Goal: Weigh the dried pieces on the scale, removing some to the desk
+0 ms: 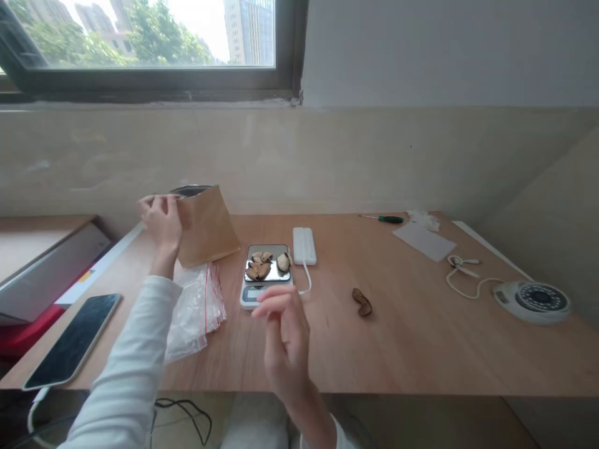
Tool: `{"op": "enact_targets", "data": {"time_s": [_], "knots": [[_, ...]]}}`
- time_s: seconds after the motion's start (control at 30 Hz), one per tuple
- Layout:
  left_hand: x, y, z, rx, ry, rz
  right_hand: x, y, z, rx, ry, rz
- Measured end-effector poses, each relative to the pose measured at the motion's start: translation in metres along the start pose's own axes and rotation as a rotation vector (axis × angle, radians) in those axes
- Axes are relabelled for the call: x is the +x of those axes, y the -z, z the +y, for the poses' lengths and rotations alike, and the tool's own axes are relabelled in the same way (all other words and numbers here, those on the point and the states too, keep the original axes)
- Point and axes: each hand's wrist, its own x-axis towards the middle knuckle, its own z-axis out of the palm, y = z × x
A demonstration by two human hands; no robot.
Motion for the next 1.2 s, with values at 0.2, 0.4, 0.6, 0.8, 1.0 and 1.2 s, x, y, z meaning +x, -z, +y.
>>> {"op": "enact_targets", "data": {"time_s": [0.2, 0.4, 0.6, 0.8, 1.0, 1.2], "knots": [[-0.051, 0.037, -0.006, -0.154, -0.055, 0.159, -0.028, -0.024, 0.005, -0.052, 0.067, -0.328], [-0.115, 0.074, -0.008, -0.323, 0.093, -0.019, -0.015, -0.066, 0.021, -0.390, 0.267, -0.517], [-0.159, 0.096, -0.025, -0.230, 0.079, -0.134, -0.045, -0.074, 0.042, -0.737, 0.322, -0.660], [-0.172, 0.094, -0.032, -0.206, 0.198, 0.017, -0.056, -0.071, 0.042, -0.771, 0.243, -0.818], [-0.170, 0.094, -0.029, -0.182, 0.176, 0.001, -0.012, -0.092, 0.033, -0.852, 0.065, -0.915], [-0.168, 0.098, -0.027, -0.227, 0.177, -0.017, 0.024, -0.131, 0.047, -0.862, 0.014, -0.876]]}}
